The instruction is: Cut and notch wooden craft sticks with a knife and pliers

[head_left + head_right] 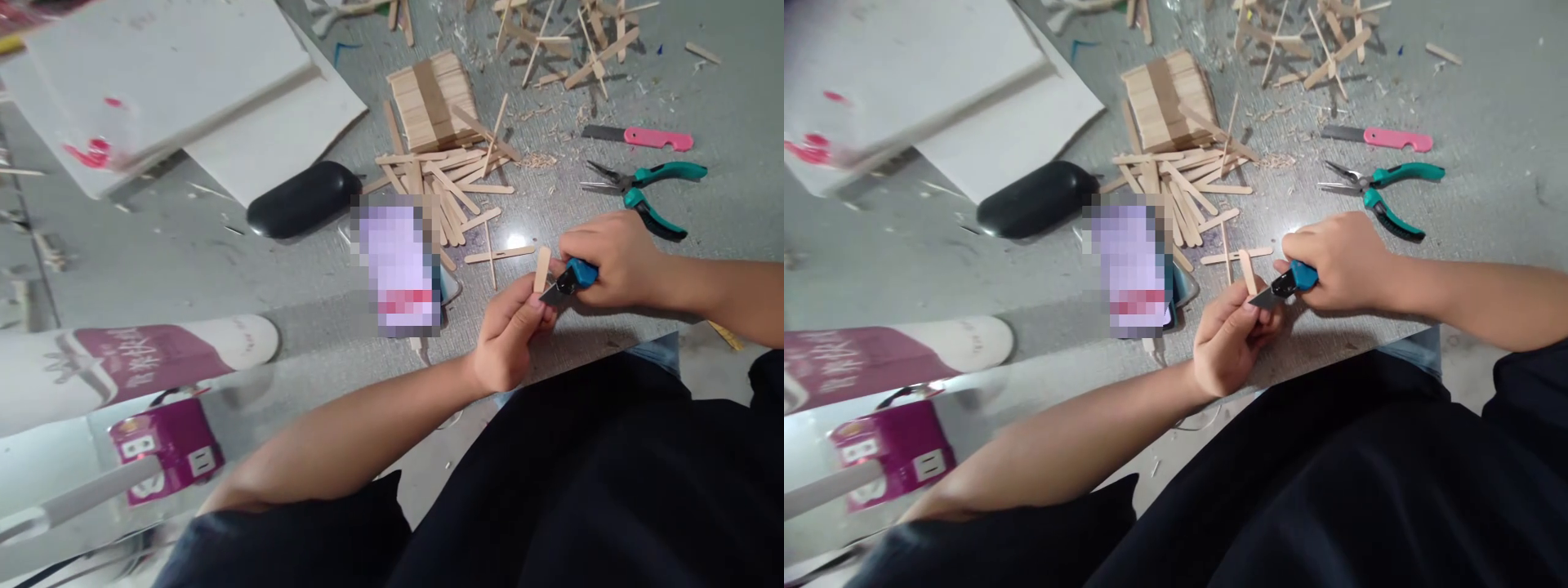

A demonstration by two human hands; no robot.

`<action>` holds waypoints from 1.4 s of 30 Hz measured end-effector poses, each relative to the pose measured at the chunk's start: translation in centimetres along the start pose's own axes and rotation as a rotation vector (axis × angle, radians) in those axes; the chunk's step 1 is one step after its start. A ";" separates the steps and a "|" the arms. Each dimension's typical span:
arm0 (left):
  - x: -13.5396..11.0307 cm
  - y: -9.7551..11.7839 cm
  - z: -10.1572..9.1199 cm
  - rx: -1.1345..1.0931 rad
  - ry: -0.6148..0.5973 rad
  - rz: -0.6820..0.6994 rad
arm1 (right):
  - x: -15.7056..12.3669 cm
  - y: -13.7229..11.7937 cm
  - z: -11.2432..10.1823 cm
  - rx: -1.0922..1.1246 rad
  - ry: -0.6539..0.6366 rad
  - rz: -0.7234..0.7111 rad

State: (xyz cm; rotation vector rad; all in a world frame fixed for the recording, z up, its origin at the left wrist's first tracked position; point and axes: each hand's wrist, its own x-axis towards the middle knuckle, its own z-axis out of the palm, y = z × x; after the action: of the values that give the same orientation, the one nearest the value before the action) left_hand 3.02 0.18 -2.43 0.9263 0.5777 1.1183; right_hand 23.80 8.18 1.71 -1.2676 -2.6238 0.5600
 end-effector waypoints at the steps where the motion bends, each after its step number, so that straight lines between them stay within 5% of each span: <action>1: 0.0 0.0 -0.1 0.011 -0.006 0.017 | 0.0 -0.1 0.0 0.000 -0.002 0.005; 42: 0.0 1.2 0.1 -0.196 -0.213 -0.081 | 0.0 -1.5 -0.7 0.064 -0.096 0.073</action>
State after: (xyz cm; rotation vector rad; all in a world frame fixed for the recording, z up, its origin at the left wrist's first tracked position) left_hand 2.53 0.29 -1.34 0.8316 0.3226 0.9704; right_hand 22.91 7.51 2.98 -1.3531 -2.6211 0.7282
